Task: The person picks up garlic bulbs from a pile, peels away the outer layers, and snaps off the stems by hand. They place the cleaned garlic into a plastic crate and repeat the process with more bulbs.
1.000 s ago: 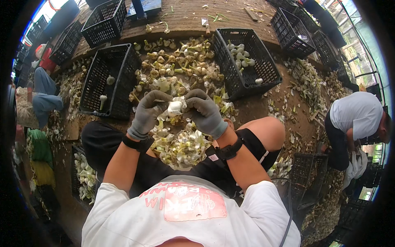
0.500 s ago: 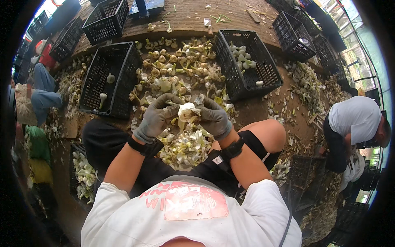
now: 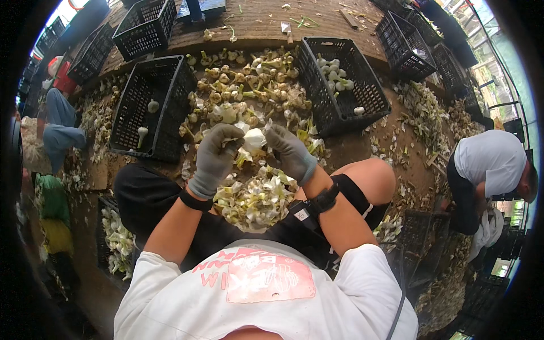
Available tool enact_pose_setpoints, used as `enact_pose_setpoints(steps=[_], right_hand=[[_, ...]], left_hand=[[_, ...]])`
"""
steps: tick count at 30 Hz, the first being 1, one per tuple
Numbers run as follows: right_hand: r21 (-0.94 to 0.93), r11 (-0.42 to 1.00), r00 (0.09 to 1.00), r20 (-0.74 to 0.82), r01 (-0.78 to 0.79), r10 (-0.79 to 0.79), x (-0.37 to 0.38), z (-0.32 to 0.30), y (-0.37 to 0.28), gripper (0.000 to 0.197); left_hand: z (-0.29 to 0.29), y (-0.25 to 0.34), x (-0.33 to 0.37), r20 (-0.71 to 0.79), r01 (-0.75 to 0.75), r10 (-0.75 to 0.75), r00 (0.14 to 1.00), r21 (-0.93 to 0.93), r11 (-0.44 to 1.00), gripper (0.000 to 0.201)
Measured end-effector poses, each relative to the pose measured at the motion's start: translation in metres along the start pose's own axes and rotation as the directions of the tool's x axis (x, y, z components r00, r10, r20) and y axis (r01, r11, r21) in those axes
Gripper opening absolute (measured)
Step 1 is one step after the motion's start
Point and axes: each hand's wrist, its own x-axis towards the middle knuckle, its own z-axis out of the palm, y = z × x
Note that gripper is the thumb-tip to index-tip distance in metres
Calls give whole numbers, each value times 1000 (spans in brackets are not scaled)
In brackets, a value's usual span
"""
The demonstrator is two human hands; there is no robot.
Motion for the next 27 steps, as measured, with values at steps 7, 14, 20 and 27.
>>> enact_pose_setpoints(steps=[7, 14, 20, 27], right_hand=[[-384, 844, 924, 75, 374, -375, -4, -19, 9, 21], [84, 980, 887, 417, 181, -200, -25, -11, -23, 14], [-738, 589, 877, 7, 328, -481, 10, -29, 21, 48], [-945, 39, 743, 229, 324, -629, -5, 0, 5, 34]], left_hand=[[10, 16, -1, 48, 296, -298, 953, -339, 893, 27], [-9, 9, 7, 102, 396, -489, 866, -736, 549, 21], [-7, 11, 11, 210, 407, -450, 868, -820, 402, 23], [8, 1, 2, 59, 358, -363, 930, -368, 858, 17]])
